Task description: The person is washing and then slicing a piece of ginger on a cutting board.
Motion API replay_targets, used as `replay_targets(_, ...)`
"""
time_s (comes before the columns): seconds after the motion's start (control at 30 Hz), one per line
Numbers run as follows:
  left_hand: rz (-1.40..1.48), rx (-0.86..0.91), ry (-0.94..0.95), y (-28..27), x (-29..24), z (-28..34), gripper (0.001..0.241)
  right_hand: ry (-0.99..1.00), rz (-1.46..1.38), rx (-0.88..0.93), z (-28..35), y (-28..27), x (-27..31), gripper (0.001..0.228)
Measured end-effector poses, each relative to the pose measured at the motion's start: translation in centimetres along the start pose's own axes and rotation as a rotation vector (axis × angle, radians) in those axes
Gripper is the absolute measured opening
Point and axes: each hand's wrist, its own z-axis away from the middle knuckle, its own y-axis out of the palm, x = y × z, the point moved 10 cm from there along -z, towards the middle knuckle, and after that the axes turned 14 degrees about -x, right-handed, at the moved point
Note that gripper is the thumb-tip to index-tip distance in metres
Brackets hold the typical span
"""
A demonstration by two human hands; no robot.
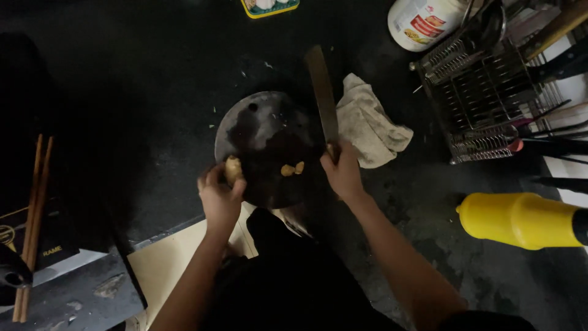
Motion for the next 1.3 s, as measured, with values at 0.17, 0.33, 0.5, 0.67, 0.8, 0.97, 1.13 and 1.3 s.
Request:
replay_targets(0.17, 0.362, 0.077, -0.329, 0.2, 0.0, -0.1, 0.051, 0.105, -0.030, 0.058, 0.2, 1.9, 1.3, 0.097)
replay_targets(0.33, 0.271, 0.031, -0.222, -1.4, 4.7, -4.5, 0.055, 0.185, 0.027, 0.019, 2.3, 5.0, 0.5, 0.056)
replay_targets(0.5, 0.044, 0.040, 0.005, -5.2, 10.3, -11.9, 0.056, 0.157, -0.067, 0.195, 6.1, 11.5, 4.8, 0.065)
replay_targets(0.67, -0.242, -0.036, -0.004, -9.8, 7.9, -11.6, 0.061, 0.142, -0.265, 0.273, 6.9, 14.0, 7.2, 0.051)
replay_targets(0.8, -0.434, -0.273, 0.039, -11.4, 6.9, -8.2, 0.050, 0.087, -0.315, 0.219, 7.9, 14.3, 9.6, 0.034)
replay_targets(0.97, -0.332, -0.323, -0.033, -12.2, 6.8, -8.3, 0.051, 0.088, -0.368, 0.245, 8.2, 17.1, 7.7, 0.031)
replay_targets(1.13, -0.441, -0.272, 0.063, -13.7, 1.6, -8.2, 0.048, -0.043, -0.378, 0.315, 7.3, 18.2, 10.5, 0.028)
replay_targets(1.3, -0.500, -0.029, -0.044, -9.4, 2.6, -5.9, 0.062, -0.128, -0.455, 0.272, 6.6, 15.7, 15.3, 0.014)
